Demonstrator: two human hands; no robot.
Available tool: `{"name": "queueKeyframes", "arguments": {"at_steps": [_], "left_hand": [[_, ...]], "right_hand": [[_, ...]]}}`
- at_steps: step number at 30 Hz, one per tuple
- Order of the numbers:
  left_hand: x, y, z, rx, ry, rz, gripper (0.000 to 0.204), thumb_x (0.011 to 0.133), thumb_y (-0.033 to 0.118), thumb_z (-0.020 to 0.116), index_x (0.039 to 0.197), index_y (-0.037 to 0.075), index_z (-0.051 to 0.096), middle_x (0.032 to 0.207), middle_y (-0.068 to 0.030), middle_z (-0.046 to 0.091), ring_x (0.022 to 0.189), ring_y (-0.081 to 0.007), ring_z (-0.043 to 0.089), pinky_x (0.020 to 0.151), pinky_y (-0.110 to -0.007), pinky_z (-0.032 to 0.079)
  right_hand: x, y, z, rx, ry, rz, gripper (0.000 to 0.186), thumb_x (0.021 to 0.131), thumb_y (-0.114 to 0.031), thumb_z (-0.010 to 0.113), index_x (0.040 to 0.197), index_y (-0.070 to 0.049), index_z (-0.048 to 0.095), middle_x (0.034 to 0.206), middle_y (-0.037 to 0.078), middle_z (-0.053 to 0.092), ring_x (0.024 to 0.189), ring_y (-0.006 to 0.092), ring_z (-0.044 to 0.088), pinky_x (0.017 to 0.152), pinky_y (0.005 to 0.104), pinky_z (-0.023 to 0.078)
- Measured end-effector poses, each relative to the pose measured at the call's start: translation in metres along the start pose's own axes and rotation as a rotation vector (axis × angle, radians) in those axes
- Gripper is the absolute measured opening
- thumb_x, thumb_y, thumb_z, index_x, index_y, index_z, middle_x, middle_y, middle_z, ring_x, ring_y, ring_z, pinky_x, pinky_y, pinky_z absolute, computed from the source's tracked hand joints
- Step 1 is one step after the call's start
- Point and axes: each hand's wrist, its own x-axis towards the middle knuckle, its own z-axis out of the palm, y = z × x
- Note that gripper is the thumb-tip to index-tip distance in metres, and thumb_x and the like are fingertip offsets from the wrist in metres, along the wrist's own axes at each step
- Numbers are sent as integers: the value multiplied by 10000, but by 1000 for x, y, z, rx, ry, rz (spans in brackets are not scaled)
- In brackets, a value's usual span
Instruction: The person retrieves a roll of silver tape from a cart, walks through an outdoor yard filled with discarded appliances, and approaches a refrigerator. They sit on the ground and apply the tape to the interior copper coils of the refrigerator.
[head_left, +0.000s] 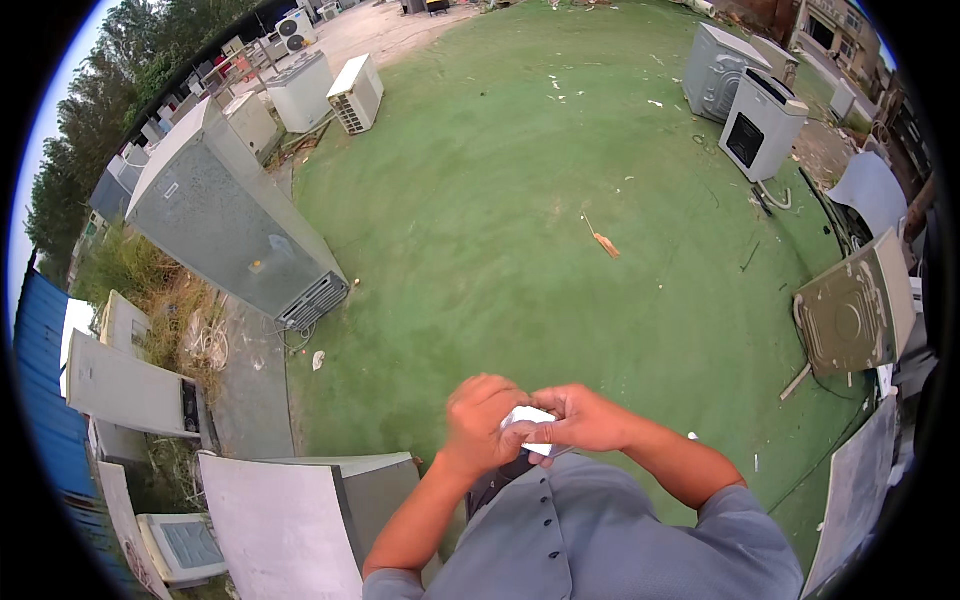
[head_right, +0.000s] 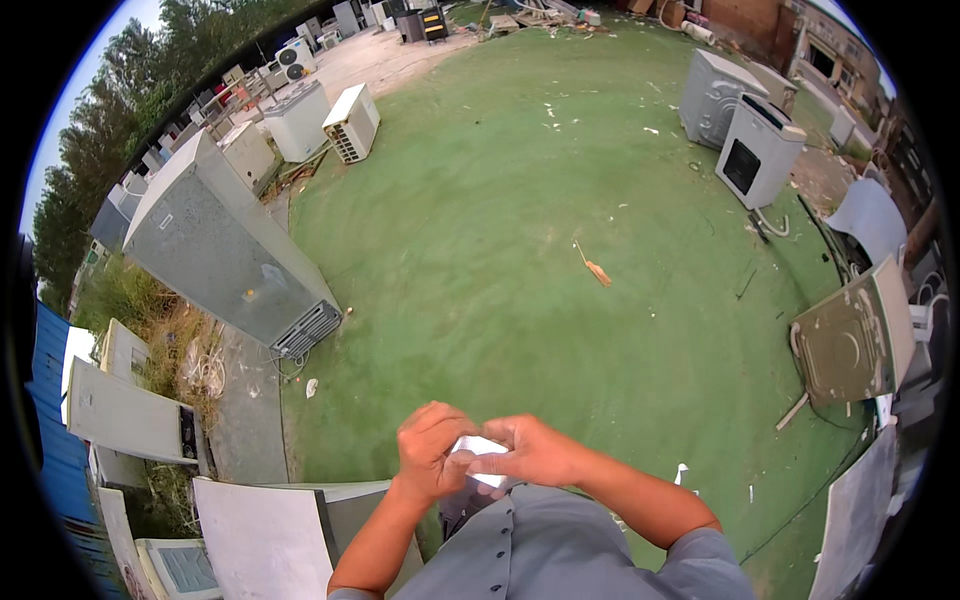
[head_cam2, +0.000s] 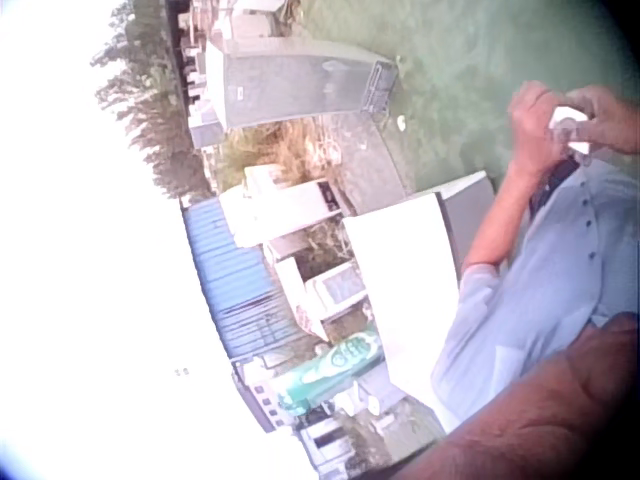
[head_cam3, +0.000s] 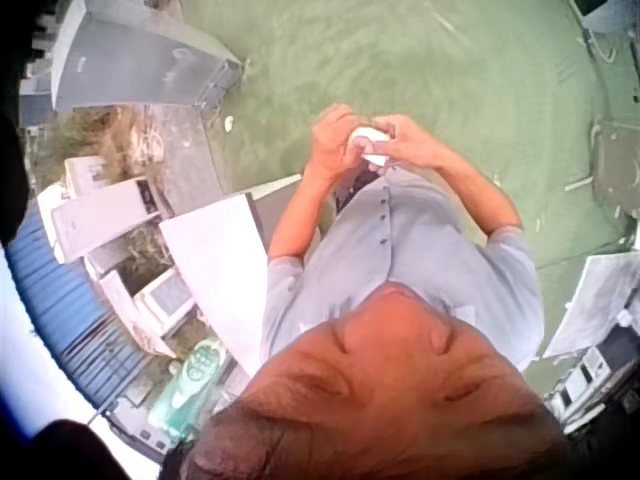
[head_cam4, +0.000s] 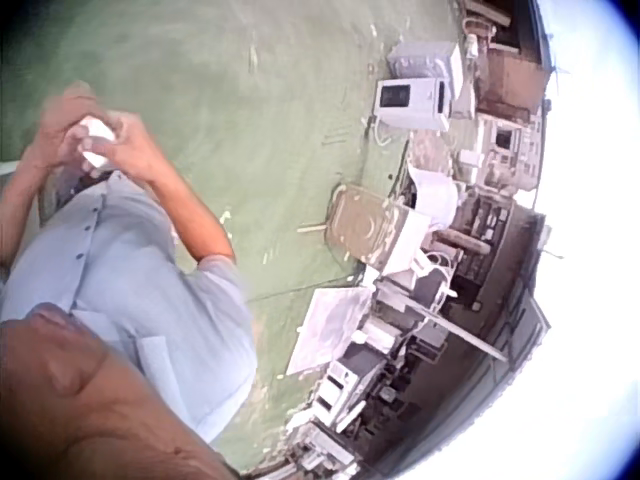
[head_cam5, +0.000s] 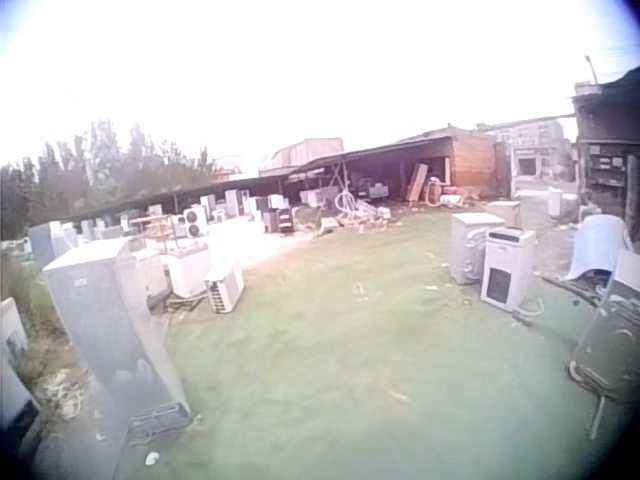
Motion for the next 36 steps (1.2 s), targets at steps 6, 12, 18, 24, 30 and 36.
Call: {"name": "queueKeyframes", "arguments": {"at_steps": [6, 12, 18, 24, 30, 36], "left_hand": [[134, -184, -10, -257, 277, -206, 578, 1000, 500, 550, 762, -14, 667, 690, -117, 629, 621, -221, 602, 546, -332, 451], [317, -333, -27, -199, 273, -18, 679, 1045, 536, 436, 733, -35, 629, 708, -133, 633, 629, -234, 608, 564, -330, 497], [507, -445, -55, -296, 237, 139, 795, 1016, 670, 356, 734, -26, 618, 705, -136, 614, 663, -249, 591, 667, -406, 545], [674, -575, -50, -491, 208, 264, 860, 1004, 714, 250, 720, -15, 605, 697, -131, 586, 623, -237, 550, 712, -461, 552], [822, -718, -44, -771, 207, 124, 859, 1009, 702, 283, 736, -34, 633, 718, -147, 604, 657, -243, 578, 721, -459, 562], [921, -874, -57, -275, 279, -25, 822, 1031, 652, 319, 731, -48, 630, 715, -146, 594, 667, -244, 578, 725, -440, 560]], "right_hand": [[163, -112, -129, -227, -57, -76, 561, 917, -122, 725, 1382, 72, 479, 1069, 110, 681, 975, 157, 661, 871, 337, 536], [290, -246, -237, -443, 119, -151, 542, 828, 50, 612, 1361, 15, 519, 1048, 74, 634, 1012, 169, 643, 922, 336, 517], [386, -347, -341, -706, 416, -523, 336, 826, 53, 668, 1160, 18, 665, 1137, 98, 650, 1079, 182, 636, 942, 361, 527], [498, -458, -486, -229, -16, -314, 299, 937, -180, 696, 1191, -22, 691, 1065, 96, 738, 966, 165, 671, 897, 333, 523], [681, -561, -621, -953, 156, -274, 273, 1004, -224, 612, 1155, -9, 688, 1056, 92, 734, 965, 184, 678, 869, 339, 506], [808, -665, -679, -608, 668, -793, 282, 973, -217, 682, 1115, 25, 660, 935, 137, 712, 876, 213, 690, 799, 356, 543]]}}
